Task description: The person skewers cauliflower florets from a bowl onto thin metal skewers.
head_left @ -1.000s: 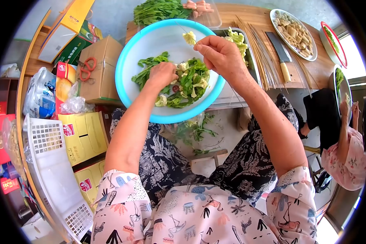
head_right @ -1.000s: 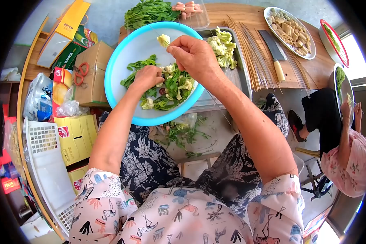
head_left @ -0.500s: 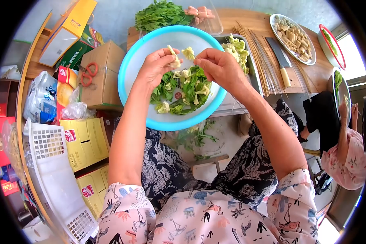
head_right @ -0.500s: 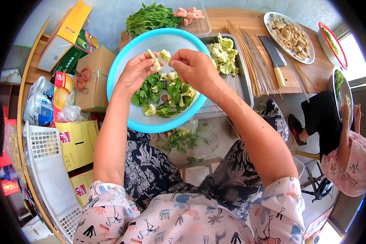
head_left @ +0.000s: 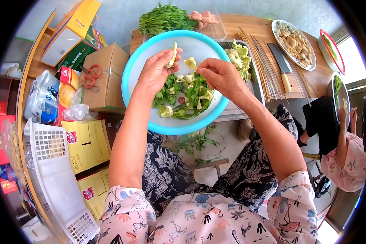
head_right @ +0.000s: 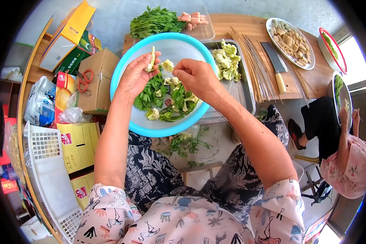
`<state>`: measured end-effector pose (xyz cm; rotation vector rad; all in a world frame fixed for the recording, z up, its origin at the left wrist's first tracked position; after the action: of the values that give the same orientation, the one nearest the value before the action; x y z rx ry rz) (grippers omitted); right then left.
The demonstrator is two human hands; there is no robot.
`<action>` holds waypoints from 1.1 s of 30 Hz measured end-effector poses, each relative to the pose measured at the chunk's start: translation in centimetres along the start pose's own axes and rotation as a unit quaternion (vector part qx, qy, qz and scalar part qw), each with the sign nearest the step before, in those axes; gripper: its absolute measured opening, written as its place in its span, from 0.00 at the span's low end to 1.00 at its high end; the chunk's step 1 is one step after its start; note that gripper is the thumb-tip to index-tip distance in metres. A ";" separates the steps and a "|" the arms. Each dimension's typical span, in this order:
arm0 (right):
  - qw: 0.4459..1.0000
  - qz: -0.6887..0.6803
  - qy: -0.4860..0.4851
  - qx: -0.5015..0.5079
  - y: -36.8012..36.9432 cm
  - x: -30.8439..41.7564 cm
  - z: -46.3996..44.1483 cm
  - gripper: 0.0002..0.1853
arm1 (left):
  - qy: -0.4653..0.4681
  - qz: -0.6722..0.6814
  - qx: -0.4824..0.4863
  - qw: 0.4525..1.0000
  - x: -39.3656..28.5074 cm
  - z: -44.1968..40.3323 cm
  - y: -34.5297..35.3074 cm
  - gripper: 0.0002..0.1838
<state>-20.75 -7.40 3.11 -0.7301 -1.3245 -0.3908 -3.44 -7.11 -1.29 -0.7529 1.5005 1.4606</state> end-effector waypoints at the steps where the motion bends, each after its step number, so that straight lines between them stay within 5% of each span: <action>1: 1.000 -0.002 0.001 0.000 0.0 -0.1 -0.1 0.09 | -0.002 -0.001 0.000 1.000 0.1 0.0 0.0 0.14; 33: 1.000 -0.003 -0.020 0.001 0.1 0.1 0.0 0.08 | 0.018 0.027 -0.002 0.999 -0.3 0.0 0.1 0.12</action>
<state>-20.66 -7.27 3.14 -0.7369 -1.3639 -0.3813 -3.39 -7.19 -0.96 -0.7506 1.5563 1.4969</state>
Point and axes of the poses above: each hand's wrist, its own z-axis away from the middle knuckle, its own y-axis out of the palm, x = y × z, the point moved 9 cm from there along -z, towards the middle knuckle, and after that the axes turned 13 degrees about x, right-handed, at the moved point
